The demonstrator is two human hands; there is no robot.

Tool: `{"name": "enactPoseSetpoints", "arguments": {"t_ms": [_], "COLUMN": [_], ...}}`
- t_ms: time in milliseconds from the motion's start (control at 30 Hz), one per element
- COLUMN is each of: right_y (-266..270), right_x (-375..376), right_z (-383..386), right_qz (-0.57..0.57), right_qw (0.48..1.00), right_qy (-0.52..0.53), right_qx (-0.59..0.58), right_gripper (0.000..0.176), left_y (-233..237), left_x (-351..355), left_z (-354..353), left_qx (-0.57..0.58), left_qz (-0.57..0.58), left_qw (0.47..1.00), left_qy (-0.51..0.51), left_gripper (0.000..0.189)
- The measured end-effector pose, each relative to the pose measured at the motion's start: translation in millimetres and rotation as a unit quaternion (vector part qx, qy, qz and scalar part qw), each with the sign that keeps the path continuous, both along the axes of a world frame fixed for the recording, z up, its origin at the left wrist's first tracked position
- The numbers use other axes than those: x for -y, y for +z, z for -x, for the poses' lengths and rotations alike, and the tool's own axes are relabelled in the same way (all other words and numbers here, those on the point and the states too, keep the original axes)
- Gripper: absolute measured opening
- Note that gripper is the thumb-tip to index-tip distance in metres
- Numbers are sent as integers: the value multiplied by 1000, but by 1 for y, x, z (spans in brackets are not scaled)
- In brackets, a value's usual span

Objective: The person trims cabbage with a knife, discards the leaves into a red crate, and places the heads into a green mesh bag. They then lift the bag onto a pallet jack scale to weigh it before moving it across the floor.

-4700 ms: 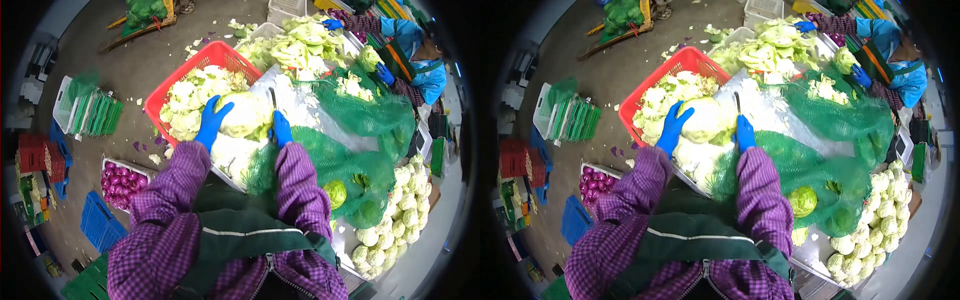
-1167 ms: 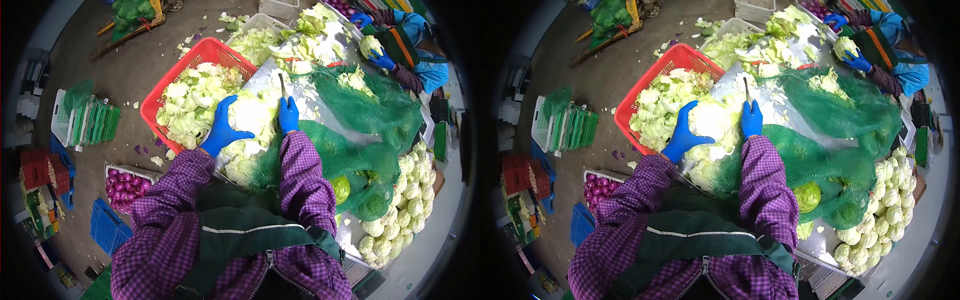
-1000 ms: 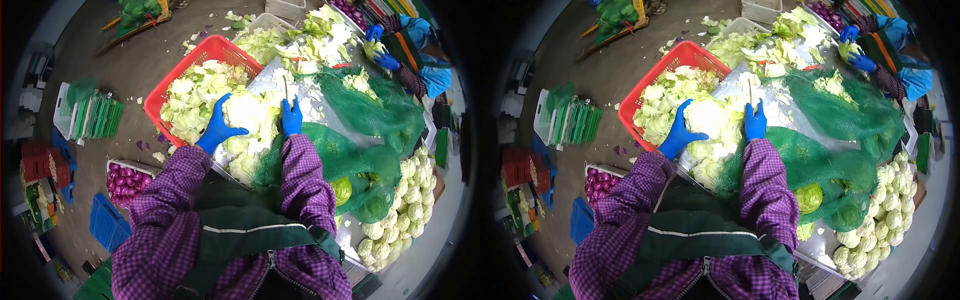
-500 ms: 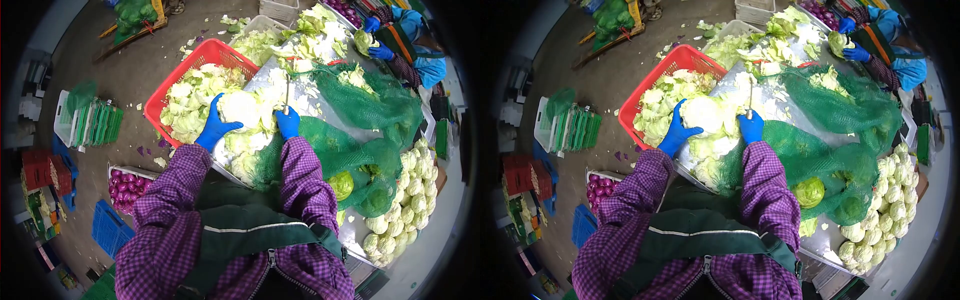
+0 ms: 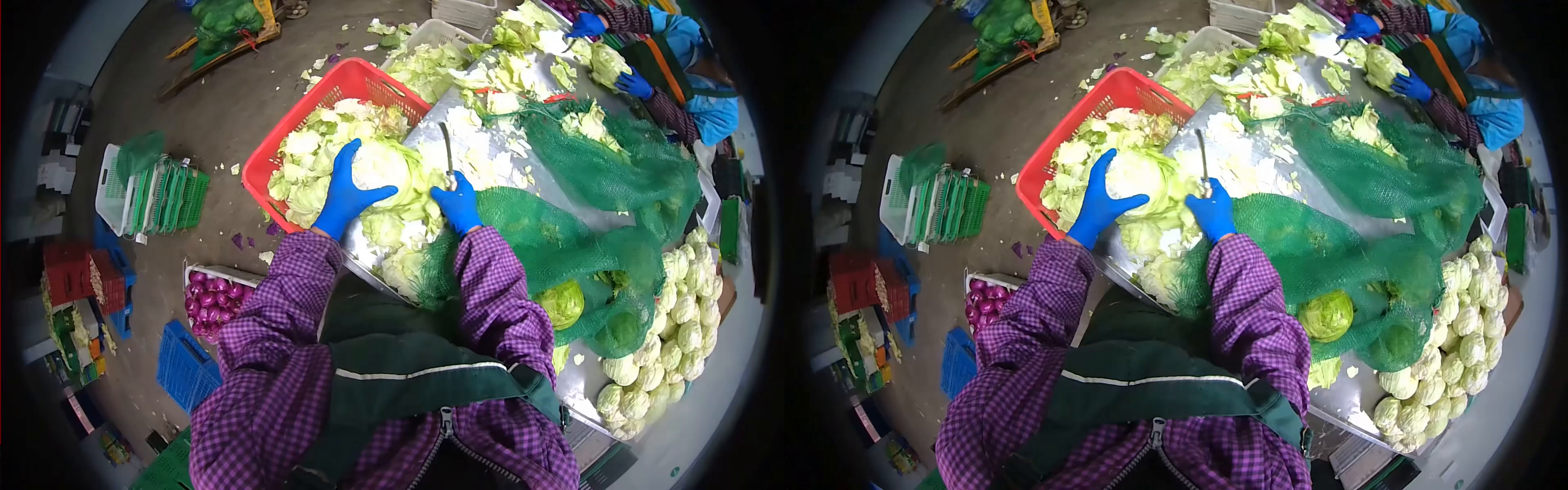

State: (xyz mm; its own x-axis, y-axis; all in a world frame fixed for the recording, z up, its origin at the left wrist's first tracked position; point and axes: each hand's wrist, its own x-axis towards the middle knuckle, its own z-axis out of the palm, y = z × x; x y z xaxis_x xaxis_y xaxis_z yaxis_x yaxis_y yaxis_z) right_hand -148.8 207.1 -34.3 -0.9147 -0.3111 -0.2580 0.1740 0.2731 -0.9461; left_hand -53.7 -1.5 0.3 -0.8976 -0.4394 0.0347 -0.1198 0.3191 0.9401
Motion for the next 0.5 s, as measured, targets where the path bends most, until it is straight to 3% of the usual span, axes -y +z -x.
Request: {"name": "enactPoseSetpoints", "arguments": {"t_ms": [33,100,133,167,200,233,333,400,433,500], "right_y": [-28,-34,-30,-22,-14,-25,5,15,47,91], "right_x": [-5,-10,-6,-1,4,13,58,91,106,120], "right_z": [4,7,9,12,14,24,39,39,23,-13], "right_qz": [37,21,23,18,13,-30,8,6,21,31], "right_qw": [999,999,999,1000,999,996,999,994,987,975], "right_qy": [-17,-25,-19,-23,-26,-23,-36,7,26,155], "right_qx": [-1,32,33,9,-15,-85,-35,-110,-156,-156], "right_gripper": [35,33,33,33,33,32,36,64,76,93], "left_y": [-5,-12,-3,5,12,17,28,29,30,29], "left_x": [7,19,21,24,26,28,37,40,43,45], "left_z": [-4,-13,-20,-27,-36,-44,-59,-61,-61,-58], "left_qx": [0,-39,-40,-41,-49,-59,-90,-138,-144,-160], "left_qz": [2,-116,-207,-203,-282,-359,-418,-448,-442,-431], "left_qw": [1000,992,978,978,957,928,896,870,870,854], "left_qy": [4,-3,9,15,47,80,117,156,165,244], "left_gripper": [103,99,91,91,86,82,71,59,59,73]}}
